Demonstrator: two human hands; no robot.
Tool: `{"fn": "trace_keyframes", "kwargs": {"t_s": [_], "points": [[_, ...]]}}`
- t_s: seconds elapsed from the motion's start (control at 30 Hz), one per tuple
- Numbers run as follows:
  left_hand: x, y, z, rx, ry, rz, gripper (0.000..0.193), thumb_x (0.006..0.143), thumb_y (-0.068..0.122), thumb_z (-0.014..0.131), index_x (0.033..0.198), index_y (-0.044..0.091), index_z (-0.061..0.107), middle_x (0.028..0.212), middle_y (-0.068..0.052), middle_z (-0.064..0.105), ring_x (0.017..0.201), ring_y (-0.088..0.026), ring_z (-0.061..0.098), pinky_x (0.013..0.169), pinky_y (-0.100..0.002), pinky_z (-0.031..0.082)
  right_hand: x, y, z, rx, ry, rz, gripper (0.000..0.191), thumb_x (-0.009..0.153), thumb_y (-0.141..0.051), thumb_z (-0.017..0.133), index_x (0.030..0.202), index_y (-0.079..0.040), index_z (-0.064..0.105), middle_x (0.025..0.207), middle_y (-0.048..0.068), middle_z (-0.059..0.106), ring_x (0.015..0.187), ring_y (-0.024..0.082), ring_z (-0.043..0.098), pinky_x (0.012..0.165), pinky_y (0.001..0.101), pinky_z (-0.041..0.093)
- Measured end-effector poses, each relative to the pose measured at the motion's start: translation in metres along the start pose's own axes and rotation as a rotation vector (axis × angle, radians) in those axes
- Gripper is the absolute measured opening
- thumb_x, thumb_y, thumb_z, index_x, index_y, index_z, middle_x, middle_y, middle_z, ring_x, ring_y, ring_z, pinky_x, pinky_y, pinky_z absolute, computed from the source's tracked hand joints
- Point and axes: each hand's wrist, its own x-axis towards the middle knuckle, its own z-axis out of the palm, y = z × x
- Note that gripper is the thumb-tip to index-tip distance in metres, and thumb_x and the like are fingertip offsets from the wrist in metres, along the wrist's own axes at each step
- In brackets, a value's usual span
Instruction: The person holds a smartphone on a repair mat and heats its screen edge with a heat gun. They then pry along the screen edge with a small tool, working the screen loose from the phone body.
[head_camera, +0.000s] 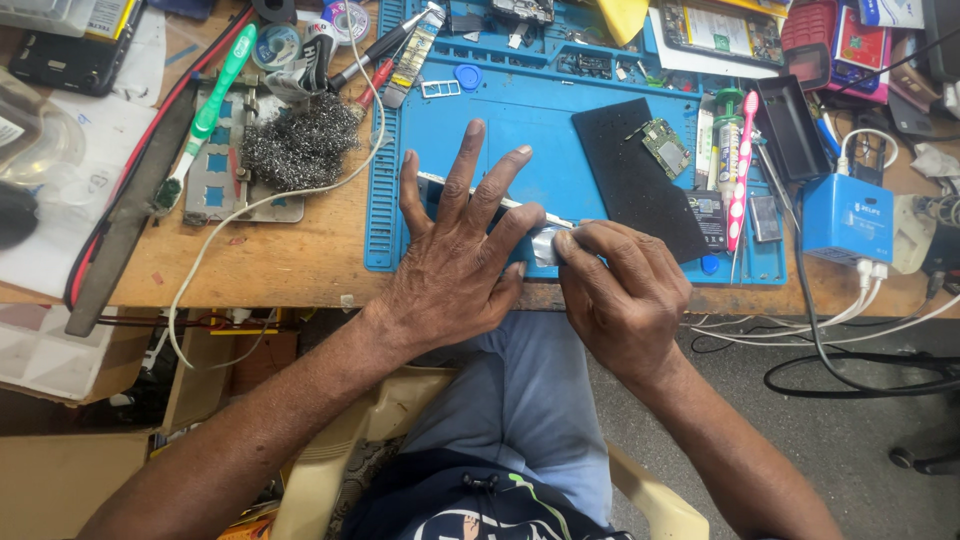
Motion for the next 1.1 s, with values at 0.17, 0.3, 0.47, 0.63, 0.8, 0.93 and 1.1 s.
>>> {"fn": "trace_keyframes", "kwargs": {"t_s": [0.17,0.3,0.47,0.63,0.8,0.93,1.1], "points": [[0.001,0.000,0.002,0.005,0.011,-0.006,0.053,0.081,0.010,0.067,0.131,0.018,0.051,0.165,-0.012,0.025,0.160,-0.039,-0.002,0.118,-0.080,-0.005,0.000,-0.003,0.004,-0.022,0.010,0.013,0.025,0.087,-0.002,0.085,0.111,-0.007,0.076,0.110,0.007,0.070,0.104,0.025,0.071,0.088,0.0387,0.058],[0.001,0.000,0.001,-0.004,0.022,0.000,0.054,0.079,0.008,0.066,0.130,0.017,0.051,0.165,-0.013,0.025,0.160,-0.039,-0.001,0.118,-0.081,-0.004,0.001,-0.004,0.004,-0.011,-0.004,0.038,0.027,0.087,-0.002,0.085,0.112,-0.006,0.076,0.108,0.006,0.069,0.099,0.024,0.070,0.084,0.0386,0.057],[0.001,0.000,0.000,-0.013,0.032,-0.014,0.056,0.076,0.007,0.065,0.129,0.017,0.051,0.164,-0.011,0.026,0.160,-0.037,0.001,0.118,-0.081,-0.001,0.004,-0.003,0.004,-0.030,-0.012,0.020,0.026,0.088,-0.003,0.084,0.112,-0.006,0.076,0.107,0.006,0.070,0.100,0.024,0.070,0.085,0.0386,0.056],[0.001,0.001,0.002,-0.012,0.042,-0.017,0.058,0.074,0.005,0.064,0.129,0.017,0.051,0.162,-0.010,0.027,0.160,-0.036,0.004,0.118,-0.081,0.002,0.008,-0.002,0.005,-0.038,0.005,-0.025,0.024,0.090,-0.003,0.083,0.113,-0.006,0.076,0.106,0.005,0.071,0.101,0.023,0.071,0.086,0.0386,0.054],[-0.001,0.002,-0.003,-0.039,0.067,0.000,0.060,0.075,0.006,0.068,0.131,0.018,0.050,0.164,-0.012,0.025,0.160,-0.035,0.008,0.117,-0.080,0.002,0.012,-0.002,0.005,-0.047,0.010,-0.025,0.020,0.093,-0.001,0.079,0.112,-0.007,0.076,0.103,0.004,0.072,0.100,0.021,0.071,0.087,0.0377,0.053],[-0.005,-0.001,-0.013,-0.154,0.081,-0.039,0.070,0.077,0.000,0.065,0.142,0.014,0.043,0.166,-0.015,0.023,0.161,-0.034,0.017,0.123,-0.071,0.009,0.018,0.000,0.000,-0.020,-0.029,0.004,0.021,0.092,0.000,0.077,0.112,-0.009,0.077,0.100,0.004,0.072,0.093,0.022,0.069,0.083,0.0385,0.050],[-0.009,-0.003,-0.019,-0.193,0.106,-0.075,0.070,0.077,-0.002,0.064,0.141,0.012,0.040,0.164,-0.015,0.027,0.156,-0.030,0.029,0.124,-0.064,0.014,0.029,-0.003,-0.001,0.028,-0.071,0.009,0.022,0.089,0.001,0.077,0.108,-0.011,0.077,0.096,0.002,0.072,0.089,0.021,0.068,0.081,0.0385,0.047]]}}
